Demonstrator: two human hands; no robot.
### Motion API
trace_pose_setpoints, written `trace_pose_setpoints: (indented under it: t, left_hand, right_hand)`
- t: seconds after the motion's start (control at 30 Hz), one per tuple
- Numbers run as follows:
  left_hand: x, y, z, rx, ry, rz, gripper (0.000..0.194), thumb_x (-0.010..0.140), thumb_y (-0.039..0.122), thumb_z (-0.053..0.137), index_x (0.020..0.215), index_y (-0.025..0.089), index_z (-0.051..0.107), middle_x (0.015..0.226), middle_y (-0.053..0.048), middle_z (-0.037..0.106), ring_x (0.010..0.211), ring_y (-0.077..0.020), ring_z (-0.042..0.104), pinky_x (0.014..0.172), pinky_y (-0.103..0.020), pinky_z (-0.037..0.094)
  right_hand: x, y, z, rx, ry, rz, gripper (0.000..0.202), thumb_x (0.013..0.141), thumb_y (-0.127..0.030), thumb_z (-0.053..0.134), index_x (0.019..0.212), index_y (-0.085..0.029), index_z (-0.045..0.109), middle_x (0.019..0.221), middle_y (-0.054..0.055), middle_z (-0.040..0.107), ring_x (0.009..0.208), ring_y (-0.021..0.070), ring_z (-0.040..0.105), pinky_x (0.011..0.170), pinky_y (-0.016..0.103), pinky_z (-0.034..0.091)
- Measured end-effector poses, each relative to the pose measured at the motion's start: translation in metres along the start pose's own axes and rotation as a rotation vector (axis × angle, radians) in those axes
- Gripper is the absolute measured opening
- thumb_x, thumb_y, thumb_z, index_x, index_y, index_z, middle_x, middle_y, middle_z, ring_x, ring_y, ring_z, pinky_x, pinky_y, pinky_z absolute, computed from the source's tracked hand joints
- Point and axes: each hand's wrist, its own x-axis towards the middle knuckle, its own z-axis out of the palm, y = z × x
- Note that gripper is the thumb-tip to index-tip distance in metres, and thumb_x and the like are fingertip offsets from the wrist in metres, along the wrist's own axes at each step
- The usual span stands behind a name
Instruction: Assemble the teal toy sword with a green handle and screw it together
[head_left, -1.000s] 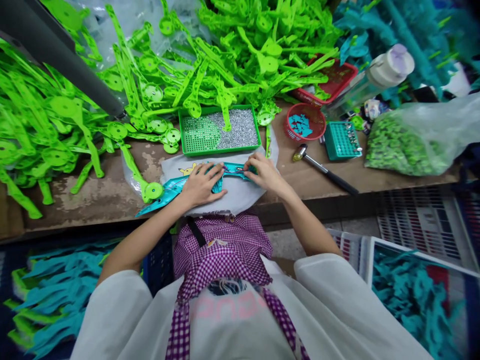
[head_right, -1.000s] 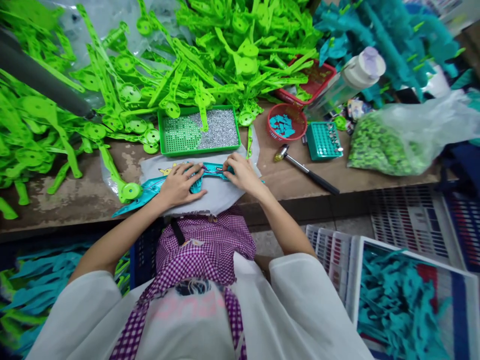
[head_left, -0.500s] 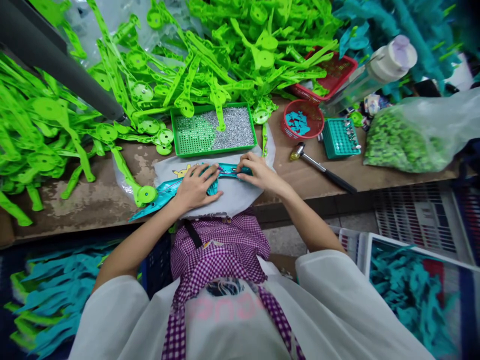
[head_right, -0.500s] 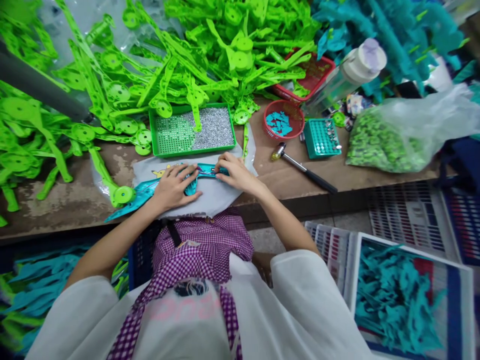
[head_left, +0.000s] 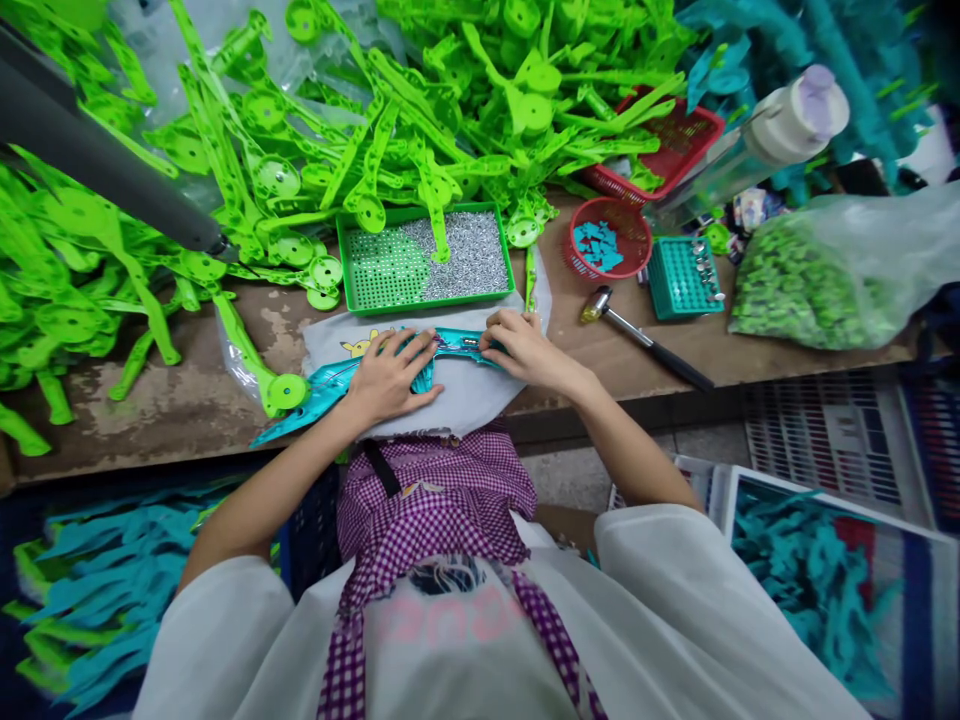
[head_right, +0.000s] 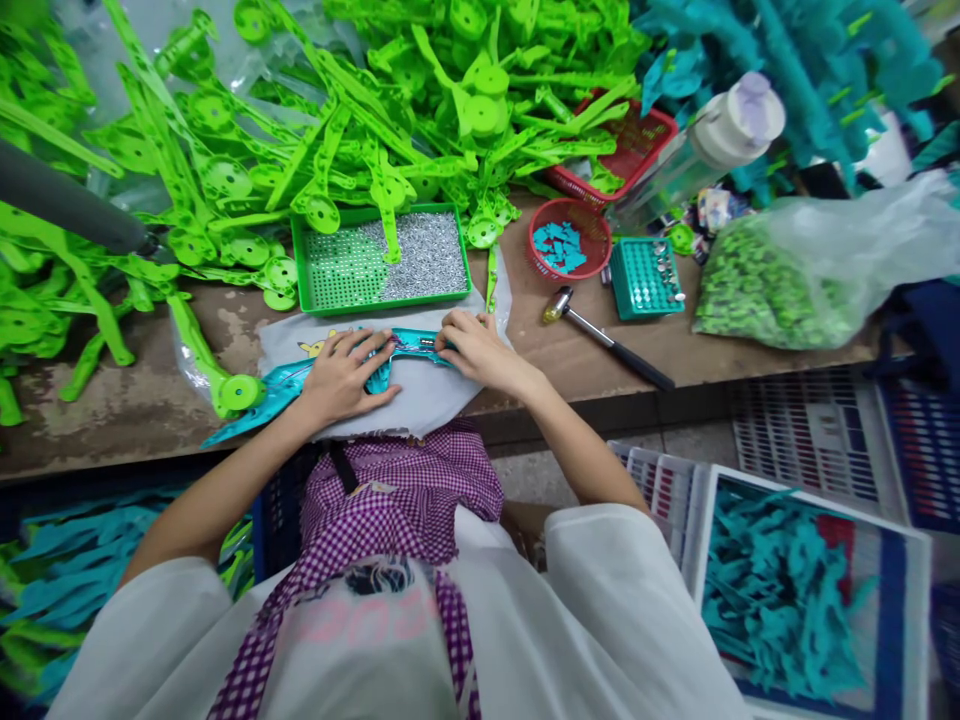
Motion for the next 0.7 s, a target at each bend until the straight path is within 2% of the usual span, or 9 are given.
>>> trace_pose_setpoints:
  t: [0.17, 0.27, 0.37, 0.5, 0.7]
  left_hand:
    - [0.000, 0.002, -0.001, 0.037, 0.000, -0.003, 0.060, 0.098, 0.059, 0.051, 0.143, 0.019, 0.058, 0.150, -0.011, 0.059, 0.137, -0.0329, 0.053, 0.115, -0.052, 0.039]
    - [0.000, 0.002, -0.001, 0.045, -0.002, -0.008, 0.059, 0.098, 0.058, 0.052, 0.143, 0.021, 0.058, 0.151, -0.010, 0.058, 0.137, -0.0323, 0.053, 0.115, -0.052, 0.039]
    - [0.000, 0.001, 0.001, 0.054, -0.004, -0.009, 0.060, 0.097, 0.060, 0.053, 0.144, 0.022, 0.057, 0.152, -0.009, 0.058, 0.138, -0.0320, 0.053, 0.115, -0.052, 0.039]
    - [0.000, 0.001, 0.002, 0.055, 0.001, -0.017, 0.061, 0.097, 0.060, 0.054, 0.144, 0.022, 0.057, 0.151, -0.010, 0.058, 0.137, -0.0322, 0.053, 0.115, -0.052, 0.039]
    - [0.001, 0.002, 0.000, 0.014, -0.018, -0.044, 0.059, 0.095, 0.058, 0.056, 0.144, 0.024, 0.058, 0.151, -0.009, 0.058, 0.137, -0.0337, 0.053, 0.116, -0.052, 0.038]
  right_hand:
    - [-0.016, 0.005, 0.007, -0.074, 0.048, -0.052, 0.029, 0.105, -0.025, 0.040, 0.114, -0.022, 0.067, 0.120, 0.010, 0.064, 0.110, 0.0242, 0.056, 0.096, 0.042, 0.035]
    - [-0.029, 0.000, 0.013, -0.217, 0.058, -0.077, 0.039, 0.103, -0.015, 0.039, 0.131, -0.026, 0.064, 0.135, 0.010, 0.064, 0.125, 0.0256, 0.054, 0.102, 0.046, 0.032]
    - [-0.039, -0.005, 0.018, -0.290, 0.062, -0.036, 0.050, 0.100, -0.010, 0.042, 0.143, -0.029, 0.058, 0.143, 0.010, 0.061, 0.136, 0.0272, 0.048, 0.107, 0.049, 0.031]
    - [-0.043, -0.003, 0.023, -0.201, 0.047, -0.024, 0.056, 0.099, -0.009, 0.043, 0.148, -0.033, 0.054, 0.147, 0.009, 0.060, 0.141, 0.0277, 0.047, 0.107, 0.049, 0.038]
    - [-0.046, 0.003, 0.033, -0.073, 0.148, -0.015, 0.056, 0.100, -0.009, 0.041, 0.149, -0.033, 0.053, 0.146, 0.009, 0.062, 0.143, 0.0266, 0.049, 0.110, 0.049, 0.041]
